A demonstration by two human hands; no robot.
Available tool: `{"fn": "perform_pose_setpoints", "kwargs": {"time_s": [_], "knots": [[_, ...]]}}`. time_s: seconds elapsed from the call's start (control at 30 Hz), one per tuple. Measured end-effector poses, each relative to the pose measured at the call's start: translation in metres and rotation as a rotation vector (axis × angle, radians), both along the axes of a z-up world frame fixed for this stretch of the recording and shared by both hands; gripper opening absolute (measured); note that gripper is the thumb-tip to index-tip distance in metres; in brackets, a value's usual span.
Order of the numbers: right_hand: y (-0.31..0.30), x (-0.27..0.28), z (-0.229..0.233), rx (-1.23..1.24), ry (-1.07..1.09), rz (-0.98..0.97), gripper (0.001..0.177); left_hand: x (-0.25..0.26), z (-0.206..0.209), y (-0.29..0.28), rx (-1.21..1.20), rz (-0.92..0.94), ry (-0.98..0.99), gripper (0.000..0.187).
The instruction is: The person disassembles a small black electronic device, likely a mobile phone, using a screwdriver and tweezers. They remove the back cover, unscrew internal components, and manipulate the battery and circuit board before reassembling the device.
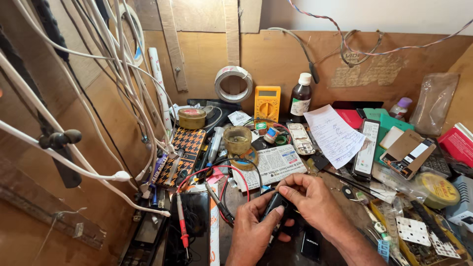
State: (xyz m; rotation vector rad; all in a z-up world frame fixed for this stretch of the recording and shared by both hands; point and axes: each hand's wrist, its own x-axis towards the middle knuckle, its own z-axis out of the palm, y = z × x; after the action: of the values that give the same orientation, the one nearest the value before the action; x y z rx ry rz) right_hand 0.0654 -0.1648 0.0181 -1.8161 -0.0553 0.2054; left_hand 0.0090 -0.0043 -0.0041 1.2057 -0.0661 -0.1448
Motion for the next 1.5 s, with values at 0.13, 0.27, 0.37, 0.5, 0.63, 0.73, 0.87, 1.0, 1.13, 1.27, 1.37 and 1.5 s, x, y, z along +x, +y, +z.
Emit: {"fn": "perform_pose_setpoints", "kwargs": {"time_s": [0.13,0.27,0.37,0.5,0.63,0.73,0.87,1.0,1.13,1.27,1.37,1.5], "knots": [[0.000,0.000,0.001,0.004,-0.033,0.017,0.015,0.000,0.002,-0.001,-0.003,0.007,0.002,0.045],[0.000,0.000,0.000,0.018,-0.040,0.015,0.016,0.000,0.002,0.000,-0.007,0.002,-0.005,0.046],[-0.001,0.000,0.000,0.027,-0.030,0.023,0.017,0.000,0.001,-0.001,-0.009,0.000,-0.004,0.046],[-0.001,0.000,0.000,0.004,-0.017,0.022,0.017,0.000,0.002,-0.001,-0.006,0.000,-0.007,0.045],[-0.003,0.000,-0.001,0.016,-0.016,0.030,0.017,0.000,0.003,-0.002,0.005,0.015,0.031,0.045],[-0.007,0.001,-0.001,0.086,0.008,0.043,0.019,0.000,0.003,-0.001,0.006,0.017,0.018,0.044],[-0.014,0.001,-0.003,0.162,0.032,0.058,0.020,-0.001,0.002,-0.001,0.008,0.018,0.007,0.043],[-0.013,-0.001,-0.003,0.195,0.043,0.036,0.021,0.000,0.002,-0.002,-0.007,0.014,0.012,0.043],[-0.006,-0.002,-0.002,0.156,0.032,0.003,0.020,0.000,-0.002,-0.002,0.022,0.021,-0.008,0.045],[0.001,-0.005,-0.001,0.162,0.037,-0.015,0.018,0.001,-0.009,-0.004,-0.015,0.022,0.003,0.046],[0.001,-0.006,0.002,0.176,0.008,-0.012,0.017,0.004,-0.013,-0.005,-0.012,0.018,0.007,0.047],[-0.007,-0.012,0.005,0.255,-0.102,-0.033,0.019,0.006,-0.016,-0.004,-0.033,0.024,0.001,0.044]]}}
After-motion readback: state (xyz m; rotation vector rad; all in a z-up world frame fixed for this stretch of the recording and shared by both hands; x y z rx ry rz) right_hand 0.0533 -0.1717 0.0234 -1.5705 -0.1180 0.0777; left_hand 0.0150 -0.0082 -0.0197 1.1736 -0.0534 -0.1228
